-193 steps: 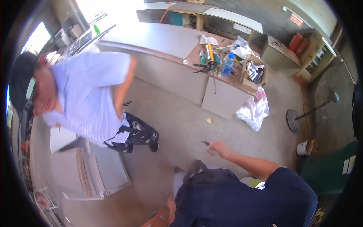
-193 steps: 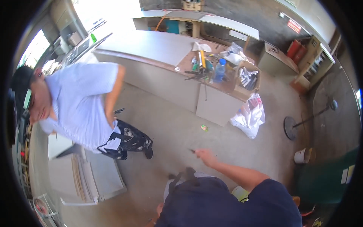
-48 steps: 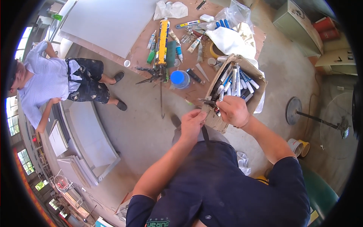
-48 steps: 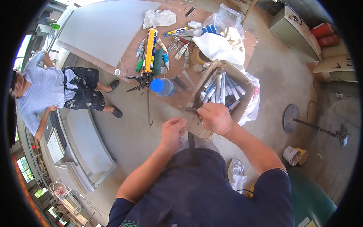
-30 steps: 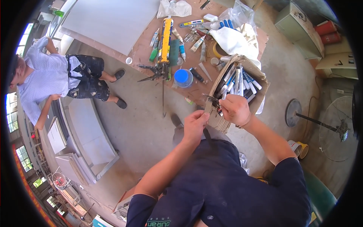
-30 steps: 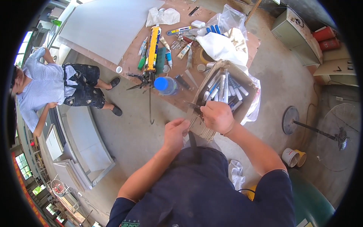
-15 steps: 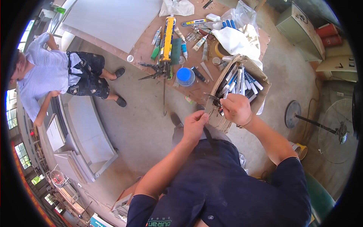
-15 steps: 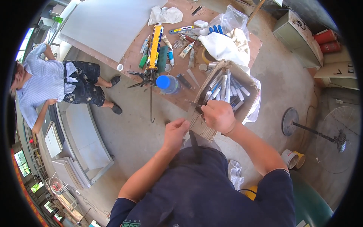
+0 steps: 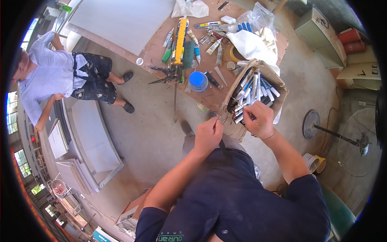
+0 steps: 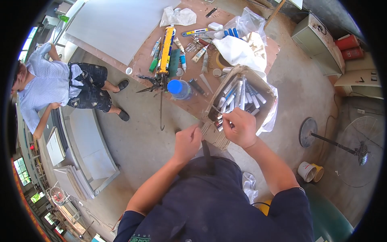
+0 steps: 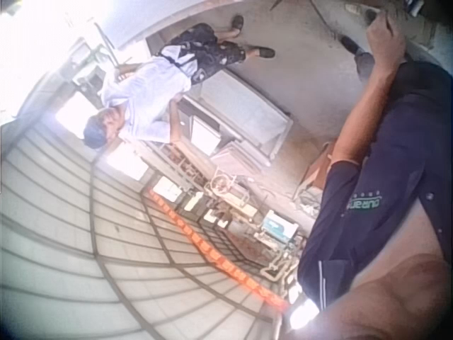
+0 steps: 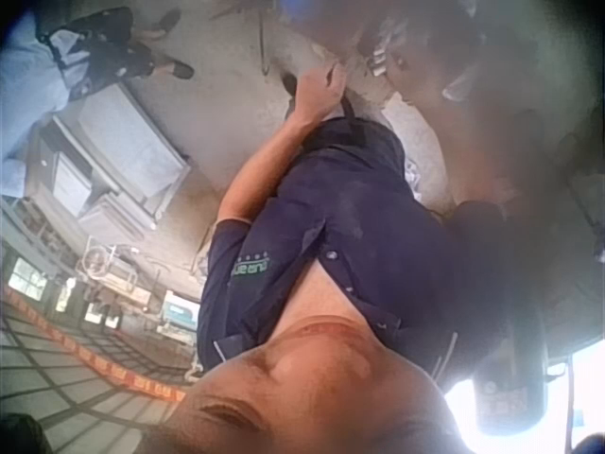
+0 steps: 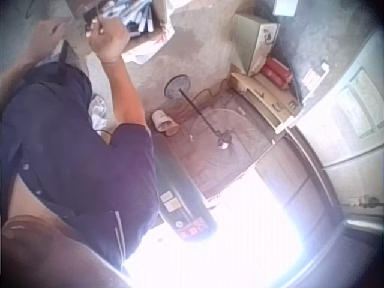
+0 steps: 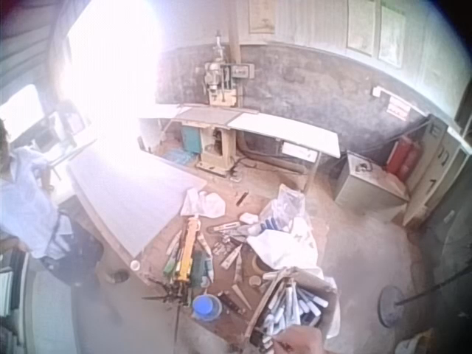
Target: The person trims the edges of stacked wooden boards with a blade, walks through the workshop, and opens a plastic water bottle.
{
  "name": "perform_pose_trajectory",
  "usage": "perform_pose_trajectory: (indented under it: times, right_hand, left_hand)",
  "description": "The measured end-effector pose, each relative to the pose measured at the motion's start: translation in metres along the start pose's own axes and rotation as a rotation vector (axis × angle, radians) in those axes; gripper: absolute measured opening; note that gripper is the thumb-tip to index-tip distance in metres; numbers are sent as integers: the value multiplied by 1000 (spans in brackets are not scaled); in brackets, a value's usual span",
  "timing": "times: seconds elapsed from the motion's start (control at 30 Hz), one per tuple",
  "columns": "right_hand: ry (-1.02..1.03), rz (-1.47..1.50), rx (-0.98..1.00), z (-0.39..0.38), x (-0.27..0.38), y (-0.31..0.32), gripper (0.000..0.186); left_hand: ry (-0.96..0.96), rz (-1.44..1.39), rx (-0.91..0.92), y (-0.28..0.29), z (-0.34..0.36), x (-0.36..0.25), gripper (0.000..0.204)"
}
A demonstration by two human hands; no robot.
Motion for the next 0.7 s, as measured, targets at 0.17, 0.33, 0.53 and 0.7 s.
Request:
perform_pose_trajectory:
  times: [0.17, 0.33, 0.53, 0.7]
  right_hand:
    - [197, -66, 31, -7, 23, -5, 19]
    - [236, -83, 102, -13, 29, -19, 17]
    - [285, -111, 164, -15, 28, -30, 15]
    - [294, -152, 197, -12, 25, -38, 19]
  left_hand:
    - [353, -609, 105, -21, -12, 22, 25]
    - [390, -700, 131, -31, -18, 18, 25]
    - [381, -686, 150, -36, -18, 26, 27]
    - [382, -696, 145, -35, -19, 26, 27]
Point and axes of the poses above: each hand's wrist, its own z-axis towards the middle knuckle, its own y-axis out of the back of the hand, x = y × z, the point moved 10 cm from there along z, towards the middle knuckle, and after that the axes turned 7 degrees about x, right-handed, at the moved point
